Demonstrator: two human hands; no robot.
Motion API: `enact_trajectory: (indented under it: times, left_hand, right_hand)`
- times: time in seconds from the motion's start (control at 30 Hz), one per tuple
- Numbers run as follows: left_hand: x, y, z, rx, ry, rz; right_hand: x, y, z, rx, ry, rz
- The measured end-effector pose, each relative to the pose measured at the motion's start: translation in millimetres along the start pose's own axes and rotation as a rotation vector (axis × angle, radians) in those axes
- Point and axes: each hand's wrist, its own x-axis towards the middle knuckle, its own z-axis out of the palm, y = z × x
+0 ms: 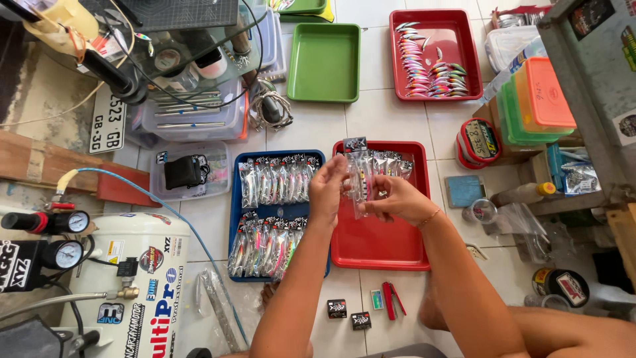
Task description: The person organizes fishing lures by taking them out of plastic bags, checking them, and placing them into a red tray while sitting on the floor.
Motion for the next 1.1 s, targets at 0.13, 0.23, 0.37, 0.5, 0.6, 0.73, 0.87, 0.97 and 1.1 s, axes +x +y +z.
enact_trajectory:
  times: [0.13, 0.23, 0.37, 0.5, 0.6, 0.73, 0.87, 0.97, 1.1]
  left_hand:
    - [-28.0, 48.8, 9.8, -0.126, 0.002, 0.133]
    - [-39.4, 55.8, 12.5, -0.108, 0.051, 0.283]
    - [-73.3, 66.1, 25.1, 0.066, 0.007, 0.349]
    - [-88.0, 50.1, 38.2, 0.132, -0.085, 0.412]
    - [-100.4, 57.7, 48.1, 0.063, -0.042, 0.447]
    - [-89.6, 46.6, 45.3, 0.038, -0.019, 0.491]
    - [-87.6, 46.5, 45.7, 0.016, -0.102, 0.346]
    - [-68.5, 27.0, 37.3, 0.117, -0.205, 0.220]
    - [-40.9, -11.9, 16.7, 0.135, -0.491, -0.042]
  right_hand:
    - [-38.1, -60.8, 21.7, -0.116, -0.126, -0.042]
    - [-52.2, -74.5, 20.7, -0.201, -0.181, -0.046]
    - [-47.8, -76.2, 3.2, -0.056, 0.009, -0.266]
    - [-45.8, -72.2, 1.6, -0.018, 0.256, -0.431]
    - [-48.1, -68.3, 0.9, -0.047, 0.324, -0.480]
    - [-55.8, -82.2, 14.3, -0.061, 0.319, -0.473]
    - [-54.7, -81.8, 9.7, -0.086, 0.336, -0.414]
    - [-40.3, -64.3, -9.2, -0.104, 0.471, -0.472]
    - [-18.1, -40.7, -48.6, 0.051, 0.614, -0.511]
